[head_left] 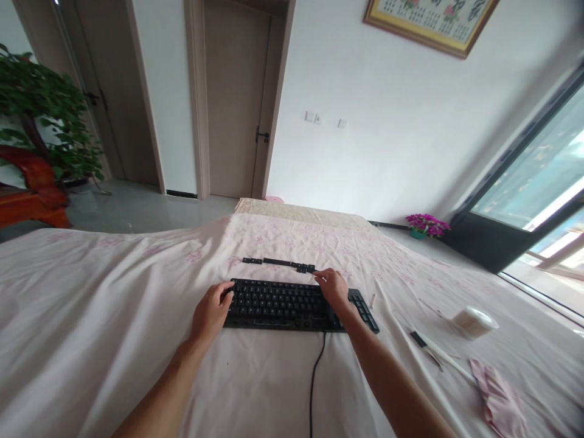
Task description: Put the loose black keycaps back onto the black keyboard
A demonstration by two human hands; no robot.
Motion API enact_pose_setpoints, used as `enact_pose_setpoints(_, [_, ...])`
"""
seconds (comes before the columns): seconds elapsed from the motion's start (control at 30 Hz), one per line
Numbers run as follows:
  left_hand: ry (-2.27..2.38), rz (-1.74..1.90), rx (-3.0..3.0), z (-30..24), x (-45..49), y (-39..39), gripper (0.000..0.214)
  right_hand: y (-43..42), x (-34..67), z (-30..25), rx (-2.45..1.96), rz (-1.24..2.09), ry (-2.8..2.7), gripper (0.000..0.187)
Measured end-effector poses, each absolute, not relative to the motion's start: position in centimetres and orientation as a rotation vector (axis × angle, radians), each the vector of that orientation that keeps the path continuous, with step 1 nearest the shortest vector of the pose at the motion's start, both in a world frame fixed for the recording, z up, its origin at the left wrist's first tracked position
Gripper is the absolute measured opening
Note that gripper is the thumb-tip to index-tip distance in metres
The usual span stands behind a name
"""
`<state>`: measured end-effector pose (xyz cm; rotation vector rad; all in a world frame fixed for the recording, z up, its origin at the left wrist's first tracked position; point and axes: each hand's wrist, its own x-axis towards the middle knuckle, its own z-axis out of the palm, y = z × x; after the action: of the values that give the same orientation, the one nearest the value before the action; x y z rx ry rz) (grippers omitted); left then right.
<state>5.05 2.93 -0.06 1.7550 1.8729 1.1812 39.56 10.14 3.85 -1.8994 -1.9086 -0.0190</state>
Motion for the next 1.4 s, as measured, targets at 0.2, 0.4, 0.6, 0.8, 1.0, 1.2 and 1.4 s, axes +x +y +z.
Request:
enact_pose_setpoints(0.2, [1.877,1.171,1.729,-0.1,5.0,3.0,0.03,12.0,37.1,4.4,-1.867,-0.174,-2.114,0.023])
enact_pose_setpoints(0.4, [1.866,1.176,1.738,-0.4,4.9,3.3,0.031,14.0,35.2,4.8,-1.896,-0.363,-2.283,0.018])
enact_pose_setpoints(0.6, [1.869,1.201,1.748,-0.4,4.9,3.2,0.031,15.0,34.4,4.8,-1.849,-0.418,-2.399,0.014])
enact_pose_setpoints(0.8, [1.864,1.201,1.756,-0.3,5.0,3.1,0.03,15.3,33.9,5.3,-1.784,-0.453,-2.52,0.021])
enact_pose_setpoints(1.0, [1.859,1.199,1.756,-0.2,5.0,3.0,0.03,15.2,33.3,5.7,-1.723,-0.465,-2.598,0.026])
enact_pose_setpoints(1.2, [1.854,1.202,1.737,-0.1,5.0,3.0,0.03,14.9,33.5,5.8,-1.775,-0.483,-2.569,0.028])
enact_pose_setpoints(1.4, [1.839,1.201,1.738,-0.5,4.9,3.3,0.03,15.2,33.5,5.7,-1.759,-0.464,-2.597,0.025])
